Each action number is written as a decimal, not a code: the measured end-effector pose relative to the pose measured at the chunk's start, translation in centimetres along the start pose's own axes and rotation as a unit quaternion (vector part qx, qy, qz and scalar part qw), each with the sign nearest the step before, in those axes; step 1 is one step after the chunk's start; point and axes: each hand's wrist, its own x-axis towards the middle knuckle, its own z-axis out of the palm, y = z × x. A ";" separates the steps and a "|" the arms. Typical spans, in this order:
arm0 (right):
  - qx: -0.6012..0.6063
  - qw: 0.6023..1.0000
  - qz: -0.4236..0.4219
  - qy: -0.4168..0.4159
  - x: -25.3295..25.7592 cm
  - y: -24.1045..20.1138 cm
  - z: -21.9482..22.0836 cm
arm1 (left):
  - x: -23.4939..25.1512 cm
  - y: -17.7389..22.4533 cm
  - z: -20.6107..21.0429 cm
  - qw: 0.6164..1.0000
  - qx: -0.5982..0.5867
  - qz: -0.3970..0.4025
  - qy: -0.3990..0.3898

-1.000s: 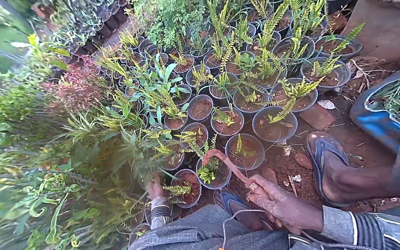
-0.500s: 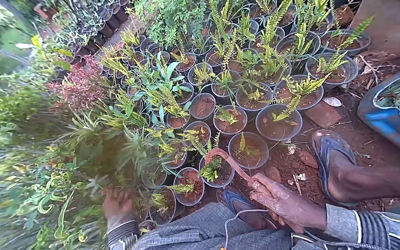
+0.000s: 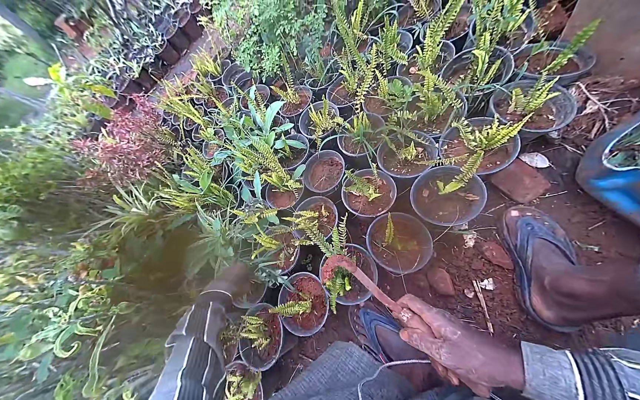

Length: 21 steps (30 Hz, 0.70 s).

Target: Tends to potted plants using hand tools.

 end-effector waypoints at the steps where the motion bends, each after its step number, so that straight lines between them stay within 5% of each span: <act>1: -0.003 1.000 -0.006 0.003 0.1 0.1 -0.1 | 0.4 1.3 0.7 1.000 0.011 0.013 0.019; 9: 0.025 0.999 -0.007 0.025 1.4 -0.1 -1.2 | 3.0 2.2 4.1 0.993 -0.038 -0.004 0.114; 21: 0.043 0.999 -0.005 0.022 1.7 0.0 -2.0 | 3.5 2.5 3.8 0.987 -0.031 -0.125 0.092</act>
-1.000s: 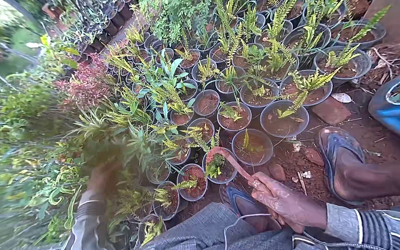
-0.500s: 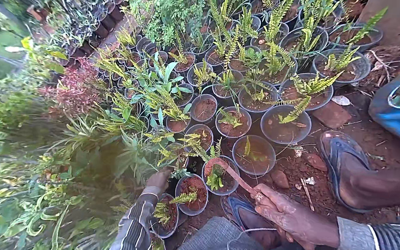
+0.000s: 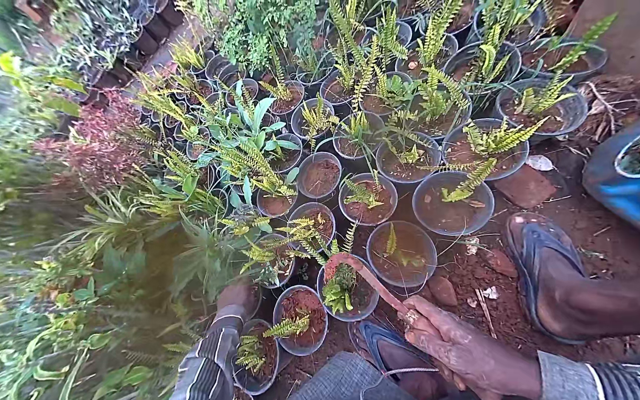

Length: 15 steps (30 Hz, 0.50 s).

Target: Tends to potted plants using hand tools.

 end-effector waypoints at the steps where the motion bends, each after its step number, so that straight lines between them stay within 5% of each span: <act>1: 0.001 1.000 -0.002 0.002 0.0 0.1 0.0 | 0.1 0.0 0.1 1.000 -0.004 0.002 0.006; 15: -0.040 0.999 -0.025 0.009 -0.1 0.6 0.5 | 3.3 -2.0 1.8 0.990 -0.139 -0.005 -0.003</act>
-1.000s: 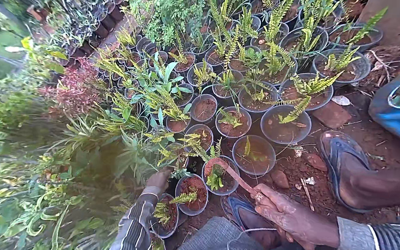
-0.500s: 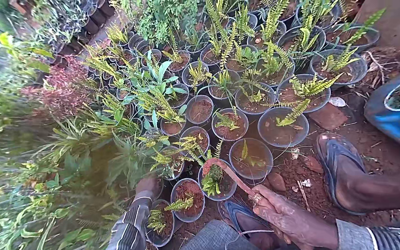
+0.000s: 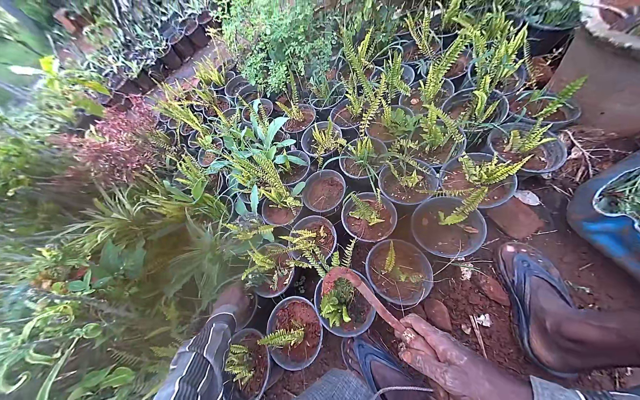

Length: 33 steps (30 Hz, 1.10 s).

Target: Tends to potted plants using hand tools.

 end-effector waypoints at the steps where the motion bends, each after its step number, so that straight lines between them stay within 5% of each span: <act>1: -0.002 1.000 -0.005 0.001 0.0 0.0 0.1 | 0.1 -0.2 0.0 1.000 -0.020 -0.003 -0.001; 18: -0.217 0.971 -0.101 -0.004 2.0 -2.3 2.2 | 0.2 -1.8 -0.3 0.947 -0.303 -0.106 -0.011; 20: -0.216 0.966 -0.140 -0.005 3.7 -3.8 3.5 | -0.1 -1.7 -0.5 0.963 -0.254 -0.087 -0.021; 23: -0.257 0.951 -0.171 -0.017 7.9 -6.7 5.6 | -0.2 -1.6 -1.3 0.995 -0.013 0.004 -0.095; 25: -0.313 0.933 -0.175 -0.029 10.5 -9.6 7.2 | -0.3 -1.7 -1.3 0.985 -0.150 -0.051 -0.073; 28: -0.380 0.912 -0.150 -0.042 13.5 -12.9 9.6 | -0.1 -1.7 -0.7 0.895 -0.422 -0.143 -0.033; 30: -0.407 0.903 -0.125 -0.050 15.2 -14.0 10.7 | 0.1 -1.7 -0.5 0.866 -0.474 -0.155 -0.028; 33: -0.434 0.895 -0.085 -0.056 17.5 -14.5 11.9 | -0.3 -1.7 -0.7 0.882 -0.448 -0.142 -0.027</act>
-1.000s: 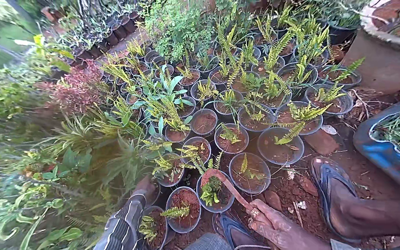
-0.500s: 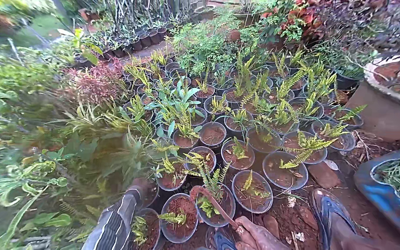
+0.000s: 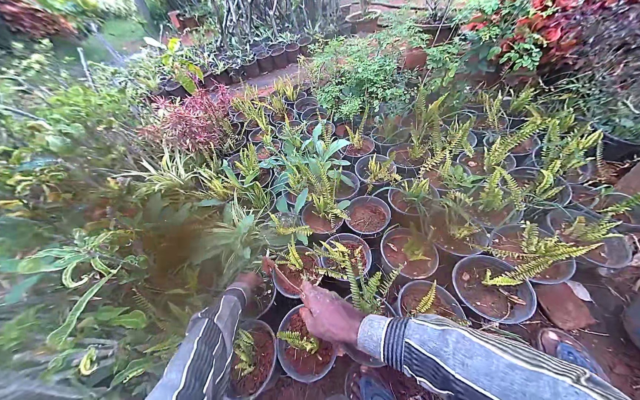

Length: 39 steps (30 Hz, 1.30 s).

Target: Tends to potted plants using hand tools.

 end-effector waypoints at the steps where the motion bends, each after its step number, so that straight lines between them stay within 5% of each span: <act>1: -0.010 1.000 0.017 -0.009 0.7 -0.2 0.2 | 0.2 -0.1 0.0 1.000 0.029 0.009 0.006; 6: -0.052 0.996 0.057 -0.033 2.4 -0.4 1.6 | 1.0 0.3 -0.1 0.944 0.322 0.069 -0.031; 13: -0.039 0.995 0.080 -0.043 2.9 -0.5 2.9 | 1.5 -0.2 0.6 0.988 0.144 0.017 0.047; 22: -0.050 0.995 0.070 -0.060 5.7 0.7 3.9 | -0.3 1.1 0.7 0.978 0.201 0.022 0.060; 39: 0.007 0.998 0.057 -0.033 2.0 3.4 5.7 | 1.4 -0.6 0.2 0.946 0.319 0.055 -0.020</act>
